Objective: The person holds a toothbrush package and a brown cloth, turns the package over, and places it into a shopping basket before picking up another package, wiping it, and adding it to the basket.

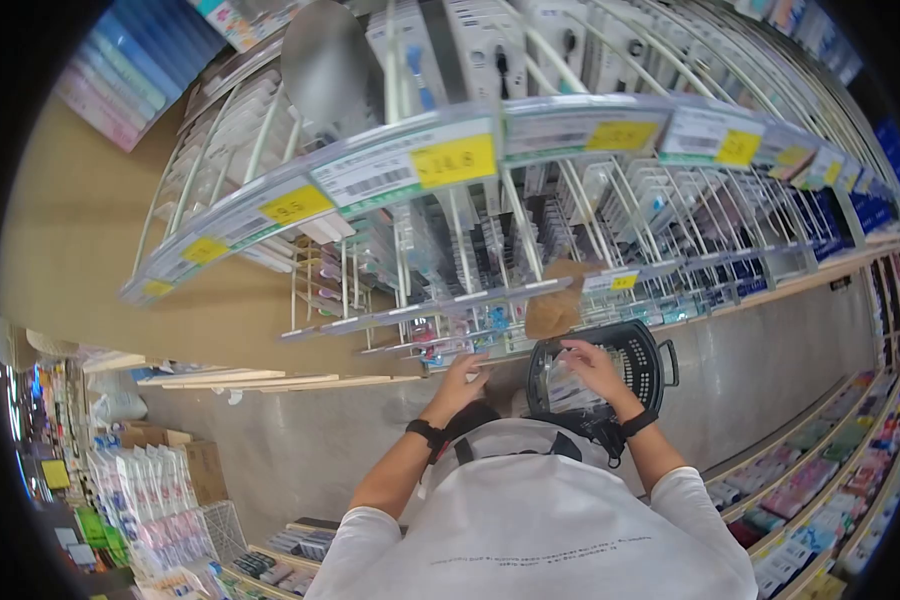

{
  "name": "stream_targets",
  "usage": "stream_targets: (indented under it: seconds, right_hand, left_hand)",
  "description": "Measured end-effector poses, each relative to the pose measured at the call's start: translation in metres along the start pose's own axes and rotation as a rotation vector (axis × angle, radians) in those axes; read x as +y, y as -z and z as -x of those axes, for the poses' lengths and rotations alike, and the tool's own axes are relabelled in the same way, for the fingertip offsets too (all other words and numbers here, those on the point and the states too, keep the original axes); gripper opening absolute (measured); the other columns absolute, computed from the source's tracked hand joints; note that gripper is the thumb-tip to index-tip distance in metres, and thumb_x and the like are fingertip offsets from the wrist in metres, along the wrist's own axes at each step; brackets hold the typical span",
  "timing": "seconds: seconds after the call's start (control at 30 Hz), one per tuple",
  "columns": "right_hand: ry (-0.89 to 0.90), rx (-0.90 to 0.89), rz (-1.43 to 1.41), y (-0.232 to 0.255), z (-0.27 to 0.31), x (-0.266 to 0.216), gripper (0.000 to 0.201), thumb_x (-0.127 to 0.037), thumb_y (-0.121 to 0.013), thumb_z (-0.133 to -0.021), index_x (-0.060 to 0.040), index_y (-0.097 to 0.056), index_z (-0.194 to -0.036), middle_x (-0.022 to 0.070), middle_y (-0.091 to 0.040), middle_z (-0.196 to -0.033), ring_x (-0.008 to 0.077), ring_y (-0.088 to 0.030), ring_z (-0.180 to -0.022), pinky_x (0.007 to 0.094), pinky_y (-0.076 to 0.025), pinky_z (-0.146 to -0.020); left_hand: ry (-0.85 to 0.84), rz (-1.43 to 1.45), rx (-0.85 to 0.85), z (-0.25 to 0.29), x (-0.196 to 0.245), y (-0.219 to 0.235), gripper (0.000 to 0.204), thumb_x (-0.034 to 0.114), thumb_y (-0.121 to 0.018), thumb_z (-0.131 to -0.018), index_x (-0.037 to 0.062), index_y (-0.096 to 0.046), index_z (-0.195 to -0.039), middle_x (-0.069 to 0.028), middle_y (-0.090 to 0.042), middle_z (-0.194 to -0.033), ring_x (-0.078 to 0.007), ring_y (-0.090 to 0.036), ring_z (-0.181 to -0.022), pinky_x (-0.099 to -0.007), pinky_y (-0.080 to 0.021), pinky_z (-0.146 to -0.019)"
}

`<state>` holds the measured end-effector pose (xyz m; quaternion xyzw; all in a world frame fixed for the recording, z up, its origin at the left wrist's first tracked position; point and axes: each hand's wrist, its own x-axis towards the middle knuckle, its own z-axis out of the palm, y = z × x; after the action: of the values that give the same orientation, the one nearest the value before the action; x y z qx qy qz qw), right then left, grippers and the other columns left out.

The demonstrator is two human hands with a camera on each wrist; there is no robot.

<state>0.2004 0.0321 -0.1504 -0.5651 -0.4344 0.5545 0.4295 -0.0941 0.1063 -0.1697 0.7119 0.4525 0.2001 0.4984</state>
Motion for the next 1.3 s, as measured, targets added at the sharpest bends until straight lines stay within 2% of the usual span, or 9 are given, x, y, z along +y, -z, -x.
stream_targets:
  seconds: [0.17, 0.37, 0.57, 0.7, 0.83, 0.9, 1.1, 1.13, 1.3]
  right_hand:
    - [-0.005, 0.192, -0.017, 0.014, 0.045, 0.006, 0.028, -0.016, -0.058, -0.089, -0.0043, -0.056, -0.115, 0.0056, -0.064, -0.086, 0.0102, -0.058, -0.073, 0.0243, -0.047, -0.067]
    - [0.052, 0.444, 0.273, 0.005, 0.094, -0.067, 0.015, -0.015, -0.061, -0.085, -0.0026, -0.062, -0.093, -0.0003, -0.049, -0.058, 0.0063, -0.041, -0.051, 0.0236, -0.033, -0.048]
    - [0.196, 0.536, 0.42, -0.041, 0.146, -0.178, 0.009, -0.011, -0.065, -0.081, -0.0019, -0.061, -0.081, 0.0024, -0.047, -0.052, 0.0082, -0.04, -0.041, 0.025, -0.031, -0.041]
    - [0.719, 0.177, 0.548, -0.088, 0.169, -0.252, 0.005, -0.011, -0.068, -0.075, -0.007, -0.064, -0.078, -0.0016, -0.049, -0.053, 0.0126, -0.046, -0.043, 0.0261, -0.035, -0.042]
    - [0.957, -0.04, 0.603, -0.149, 0.182, -0.286, 0.009, -0.016, -0.071, -0.067, -0.0104, -0.064, -0.07, -0.0031, -0.048, -0.056, 0.0106, -0.04, -0.044, 0.024, -0.028, -0.041]
    - [0.849, -0.284, 0.643, -0.16, 0.189, -0.315, 0.021, -0.02, -0.06, -0.075, -0.0067, -0.06, -0.091, 0.0018, -0.048, -0.067, 0.0157, -0.049, -0.059, 0.0281, -0.037, -0.048]
    - [0.968, 0.202, 0.675, -0.184, 0.197, -0.326, 0.01, -0.011, -0.057, -0.066, -0.0055, -0.06, -0.074, -0.0044, -0.033, -0.057, 0.0104, -0.033, -0.045, 0.0246, -0.023, -0.043]
    - [0.997, 0.484, 0.628, -0.201, 0.196, -0.318, 0.007, -0.009, -0.056, -0.066, -0.0063, -0.06, -0.07, -0.0044, -0.032, -0.054, 0.0099, -0.031, -0.044, 0.0246, -0.021, -0.042]
    - [1.214, 0.245, 0.546, -0.154, 0.203, -0.311, 0.007, -0.007, -0.058, -0.071, -0.0066, -0.058, -0.078, -0.0008, -0.038, -0.05, 0.0113, -0.035, -0.043, 0.0256, -0.027, -0.04]
  left_hand:
    - [0.188, 0.078, -0.157, 0.019, -0.012, 0.002, 0.031, 0.018, -0.062, -0.085, 0.0032, -0.059, -0.112, -0.0157, -0.063, -0.101, -0.0256, -0.06, -0.095, -0.0332, -0.048, -0.082]
    - [0.148, -0.055, -0.256, 0.05, -0.083, 0.009, 0.028, 0.018, -0.061, -0.086, 0.0045, -0.061, -0.111, -0.0088, -0.065, -0.101, -0.0178, -0.061, -0.09, -0.0301, -0.048, -0.078]
    - [0.195, -0.399, -0.47, 0.098, -0.155, 0.035, 0.028, 0.025, -0.057, -0.086, 0.0056, -0.062, -0.106, -0.0121, -0.065, -0.102, -0.0266, -0.063, -0.091, -0.0343, -0.049, -0.082]
    - [0.225, -0.415, -0.484, 0.143, -0.191, 0.053, 0.028, 0.024, -0.06, -0.081, 0.007, -0.062, -0.104, -0.0159, -0.065, -0.099, -0.0334, -0.061, -0.093, -0.0389, -0.048, -0.079]
    - [0.557, -0.355, -0.608, 0.176, -0.205, 0.058, 0.027, 0.023, -0.06, -0.082, 0.0085, -0.062, -0.105, -0.0148, -0.066, -0.101, -0.0293, -0.062, -0.096, -0.0357, -0.048, -0.083]
    - [0.47, -0.469, -0.652, 0.181, -0.187, 0.057, 0.026, 0.018, -0.06, -0.082, 0.0083, -0.063, -0.106, -0.0159, -0.067, -0.096, -0.0294, -0.063, -0.094, -0.0354, -0.048, -0.082]
    - [0.367, -0.366, -0.638, 0.176, -0.21, 0.04, 0.026, 0.018, -0.06, -0.082, 0.0061, -0.063, -0.105, -0.0167, -0.066, -0.097, -0.03, -0.063, -0.094, -0.0364, -0.049, -0.081]
    - [0.382, -0.369, -0.615, 0.171, -0.202, 0.04, 0.026, 0.018, -0.06, -0.082, 0.0061, -0.063, -0.105, -0.0167, -0.066, -0.097, -0.03, -0.063, -0.094, -0.0364, -0.049, -0.081]
    - [0.334, -0.428, -0.604, 0.147, -0.174, 0.01, 0.026, 0.021, -0.059, -0.08, 0.0103, -0.063, -0.104, -0.0148, -0.066, -0.096, -0.0331, -0.062, -0.092, -0.0385, -0.049, -0.078]
